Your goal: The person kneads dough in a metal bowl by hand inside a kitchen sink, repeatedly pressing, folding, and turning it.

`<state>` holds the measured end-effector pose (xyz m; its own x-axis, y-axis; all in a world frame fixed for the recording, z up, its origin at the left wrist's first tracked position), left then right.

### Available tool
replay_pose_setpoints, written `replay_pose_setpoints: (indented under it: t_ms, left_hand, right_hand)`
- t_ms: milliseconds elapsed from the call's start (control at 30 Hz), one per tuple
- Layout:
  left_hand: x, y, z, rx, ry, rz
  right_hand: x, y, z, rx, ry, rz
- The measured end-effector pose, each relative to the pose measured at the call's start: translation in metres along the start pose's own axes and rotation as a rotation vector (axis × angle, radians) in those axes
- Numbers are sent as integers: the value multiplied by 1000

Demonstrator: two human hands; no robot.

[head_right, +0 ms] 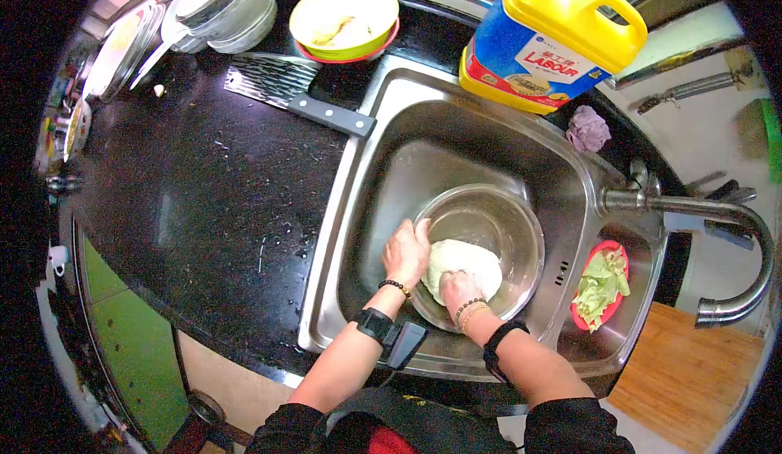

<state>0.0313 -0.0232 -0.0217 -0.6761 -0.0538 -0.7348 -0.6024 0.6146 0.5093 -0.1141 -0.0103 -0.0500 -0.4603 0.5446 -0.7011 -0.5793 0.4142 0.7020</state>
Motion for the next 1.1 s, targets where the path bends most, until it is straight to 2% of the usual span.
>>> replay_pose_setpoints:
  t_ms: [300, 433, 567, 667, 700, 767, 800, 867, 933, 1000, 1033, 1100]
  left_hand:
    - [-3, 1, -1, 8, -34, -35]
    - [-11, 0, -4, 11, 47, -35]
    - [-9, 2, 0, 32, 77, -20]
    - [-6, 0, 0, 39, 45, -15]
    - [-4, -1, -1, 49, 54, -24]
    - [-7, 0, -3, 52, 45, -23]
    - [-6, -1, -3, 65, 47, -43]
    - [-10, 0, -5, 62, 46, -33]
    - [-7, -2, -4, 64, 56, -18]
    - [-8, -4, -4, 57, 60, -46]
    - [-9, -2, -4, 67, 66, -67]
    - [-7, -1, -5, 59, 54, -46]
  right_hand:
    - [-10, -15, -12, 159, -91, -158]
    - [-9, -28, -17, 82, -97, -238]
    - [-8, -28, -21, 35, -95, -136]
    - [-41, 14, 1, -209, -94, 18]
    - [-56, 28, -1, -197, -91, 27]
    - [-90, 39, 3, -327, -371, 17]
    - [-103, 29, -3, -392, -309, -120]
    - [-118, -4, -5, -344, -240, -110]
    - [-104, -35, 2, -297, -179, -90]
    - [-65, -65, 10, -119, -61, 105]
    - [-54, -61, 22, -174, 39, 185]
    - [-55, -56, 29, -144, 115, 266]
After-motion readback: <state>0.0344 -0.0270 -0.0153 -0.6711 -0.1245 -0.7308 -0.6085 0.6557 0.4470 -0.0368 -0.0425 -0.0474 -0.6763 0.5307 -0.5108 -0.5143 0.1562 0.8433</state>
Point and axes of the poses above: each hand's wrist, its own y-axis away from the middle knuckle, its own x-axis out of the palm, z = x × y, the point moved 8 cm from there along -y, towards the middle knuckle, and after that the axes turned 14 degrees about -y, right-handed, at the moved point
